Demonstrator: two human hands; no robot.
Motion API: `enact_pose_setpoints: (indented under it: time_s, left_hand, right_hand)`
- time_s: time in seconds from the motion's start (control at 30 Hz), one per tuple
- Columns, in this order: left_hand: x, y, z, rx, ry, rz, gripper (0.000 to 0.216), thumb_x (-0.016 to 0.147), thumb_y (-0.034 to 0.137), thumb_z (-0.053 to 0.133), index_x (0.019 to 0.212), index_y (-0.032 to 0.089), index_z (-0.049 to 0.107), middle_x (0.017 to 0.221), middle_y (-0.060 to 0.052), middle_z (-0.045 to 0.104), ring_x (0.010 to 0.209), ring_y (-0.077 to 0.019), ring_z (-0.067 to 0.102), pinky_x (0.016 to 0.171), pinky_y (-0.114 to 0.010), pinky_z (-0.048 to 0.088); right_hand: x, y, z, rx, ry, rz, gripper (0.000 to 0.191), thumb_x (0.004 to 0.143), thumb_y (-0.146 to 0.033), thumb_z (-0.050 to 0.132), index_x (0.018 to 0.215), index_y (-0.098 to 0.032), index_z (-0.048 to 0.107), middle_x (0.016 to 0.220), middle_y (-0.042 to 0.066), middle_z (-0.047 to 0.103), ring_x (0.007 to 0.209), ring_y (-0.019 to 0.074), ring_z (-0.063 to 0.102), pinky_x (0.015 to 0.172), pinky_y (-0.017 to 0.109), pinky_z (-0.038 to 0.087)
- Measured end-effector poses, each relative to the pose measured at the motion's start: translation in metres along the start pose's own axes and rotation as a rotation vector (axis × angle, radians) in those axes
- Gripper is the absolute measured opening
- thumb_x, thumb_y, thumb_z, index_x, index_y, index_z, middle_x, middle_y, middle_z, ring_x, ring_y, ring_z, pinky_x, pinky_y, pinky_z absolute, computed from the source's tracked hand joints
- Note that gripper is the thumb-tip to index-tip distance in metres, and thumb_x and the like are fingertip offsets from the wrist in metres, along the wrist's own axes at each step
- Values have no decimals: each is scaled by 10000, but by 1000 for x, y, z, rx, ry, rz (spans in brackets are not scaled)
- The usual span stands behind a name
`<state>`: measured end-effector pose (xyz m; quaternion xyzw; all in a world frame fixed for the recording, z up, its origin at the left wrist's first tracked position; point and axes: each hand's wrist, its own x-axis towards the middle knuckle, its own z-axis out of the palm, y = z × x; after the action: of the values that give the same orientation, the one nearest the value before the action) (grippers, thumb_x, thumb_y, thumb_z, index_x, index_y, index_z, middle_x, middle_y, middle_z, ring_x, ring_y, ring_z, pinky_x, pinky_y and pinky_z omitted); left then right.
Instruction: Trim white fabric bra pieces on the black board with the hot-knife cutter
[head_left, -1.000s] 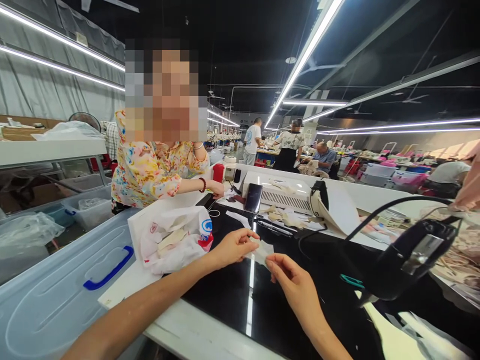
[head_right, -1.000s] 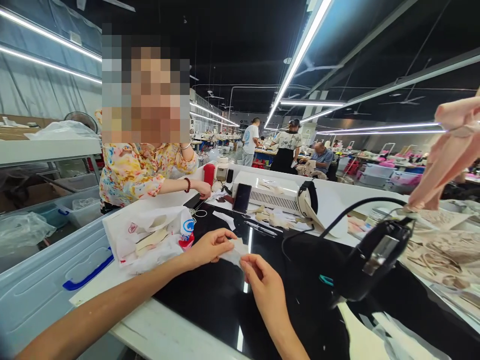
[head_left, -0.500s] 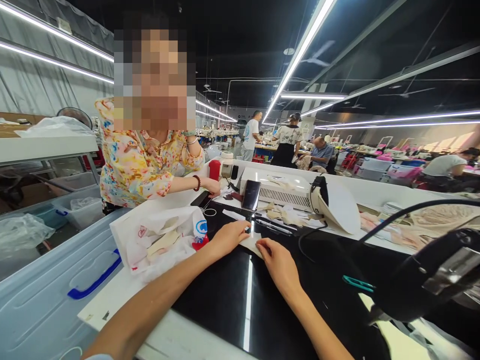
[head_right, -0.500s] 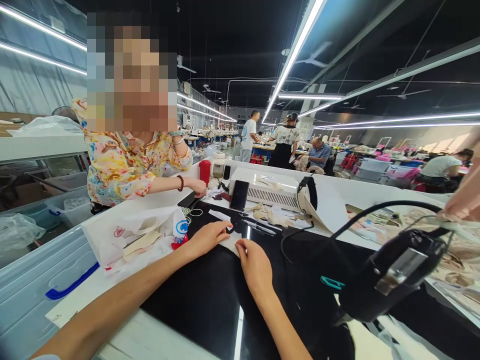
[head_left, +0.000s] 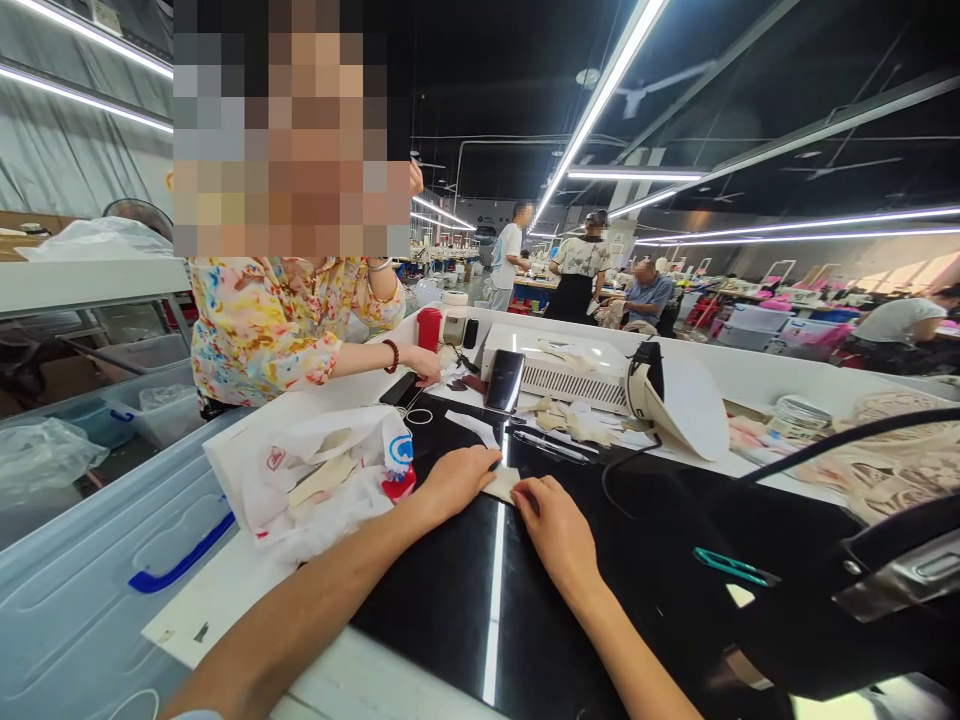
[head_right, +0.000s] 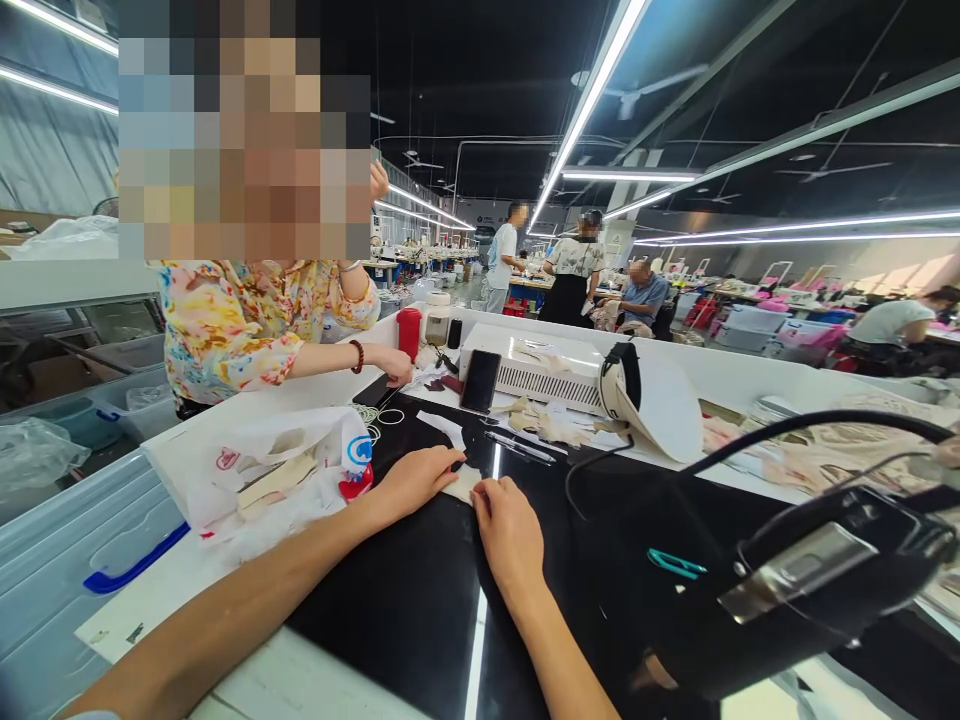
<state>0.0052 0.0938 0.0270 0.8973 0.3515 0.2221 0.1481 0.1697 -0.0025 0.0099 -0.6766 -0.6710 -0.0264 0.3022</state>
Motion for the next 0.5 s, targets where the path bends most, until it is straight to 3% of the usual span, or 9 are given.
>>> enact_pose_setpoints:
  time_s: [0.3,0.5]
  left_hand:
    - [-6,6,-4,137,88,45,268,964,208,609,1231,201,621,1178,-75,675,1118,-254,610,977,-400,486]
    - [-5,11,-9,131,211,130,242,1005,202,528,1232,201,611,1206,-69,664,1171,-224,589,1030,-393,471]
  right_hand:
    - [1,-5,-2,-97,123,-37,195,966,-251,545,897,-217,724,982,95,657,878,260,584,770,377,430]
    - [-20,-29,-33,-23,147,-131,182,1000,-265,514,1006,-225,691,1089,89,673,987,262,623,864,405,492]
